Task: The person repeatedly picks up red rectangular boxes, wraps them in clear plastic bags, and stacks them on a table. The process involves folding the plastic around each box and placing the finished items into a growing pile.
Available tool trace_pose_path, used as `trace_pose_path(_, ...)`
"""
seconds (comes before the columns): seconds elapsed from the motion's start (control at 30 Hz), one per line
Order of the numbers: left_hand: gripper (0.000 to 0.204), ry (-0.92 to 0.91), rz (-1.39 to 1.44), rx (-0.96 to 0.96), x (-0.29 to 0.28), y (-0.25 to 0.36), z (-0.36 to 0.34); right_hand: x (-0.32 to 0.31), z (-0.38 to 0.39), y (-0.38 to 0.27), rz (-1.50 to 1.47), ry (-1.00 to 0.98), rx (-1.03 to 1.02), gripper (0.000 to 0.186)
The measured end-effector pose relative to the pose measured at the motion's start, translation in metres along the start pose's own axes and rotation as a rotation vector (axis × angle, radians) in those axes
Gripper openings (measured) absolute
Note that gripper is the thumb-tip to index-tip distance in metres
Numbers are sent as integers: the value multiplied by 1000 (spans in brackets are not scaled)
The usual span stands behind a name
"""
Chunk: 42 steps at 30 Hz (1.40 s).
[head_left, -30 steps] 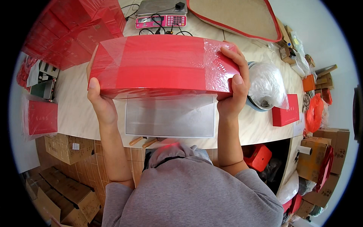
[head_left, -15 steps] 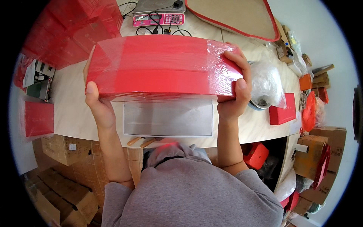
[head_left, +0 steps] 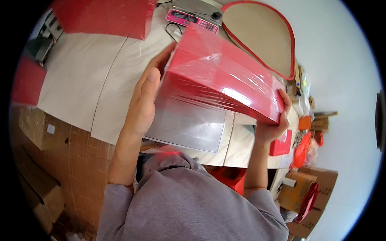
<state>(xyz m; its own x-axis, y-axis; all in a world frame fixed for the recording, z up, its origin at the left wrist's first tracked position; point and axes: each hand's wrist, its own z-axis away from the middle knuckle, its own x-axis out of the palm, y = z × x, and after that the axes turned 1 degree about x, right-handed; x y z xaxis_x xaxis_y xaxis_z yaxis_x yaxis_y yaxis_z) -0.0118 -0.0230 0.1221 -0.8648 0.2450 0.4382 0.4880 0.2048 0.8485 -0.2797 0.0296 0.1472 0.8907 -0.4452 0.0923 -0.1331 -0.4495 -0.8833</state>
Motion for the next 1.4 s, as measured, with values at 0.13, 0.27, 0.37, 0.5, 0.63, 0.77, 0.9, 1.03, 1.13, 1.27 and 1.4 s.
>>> trace_pose_path(0.13,53,155,-253,-10,-54,-1,18,-25,-28,-27,461,-231,-200,66)
trace_pose_path(0.27,50,302,-227,-154,-99,1,51,24,-50,-79,734,-461,-238,74)
trace_pose_path(0.37,48,359,-186,-264,-122,-3,81,85,-59,-91,940,-915,-245,88)
trace_pose_path(0.5,41,448,-117,-328,-140,-8,112,146,-51,-77,939,-1127,-111,94)
trace_pose_path(0.63,39,520,-109,-370,-154,-15,136,165,-47,-71,926,-1157,-171,91)
trace_pose_path(0.77,38,521,-91,-419,-156,-21,145,164,-43,-85,889,-1163,-295,88)
trace_pose_path(0.9,40,580,-112,-360,-148,-22,136,132,-41,-110,571,-981,-13,101)
trace_pose_path(1.03,45,605,-152,-226,-141,-16,113,61,-45,-100,637,-910,-117,119)
trace_pose_path(1.13,50,642,-232,-105,-137,-6,98,10,-22,-75,655,-879,-41,127)
trace_pose_path(1.27,52,613,-320,-133,-138,-1,93,-44,-7,-42,557,-826,180,127)
trace_pose_path(1.4,54,476,-387,-132,-120,-2,82,-90,3,-10,555,-875,292,120)
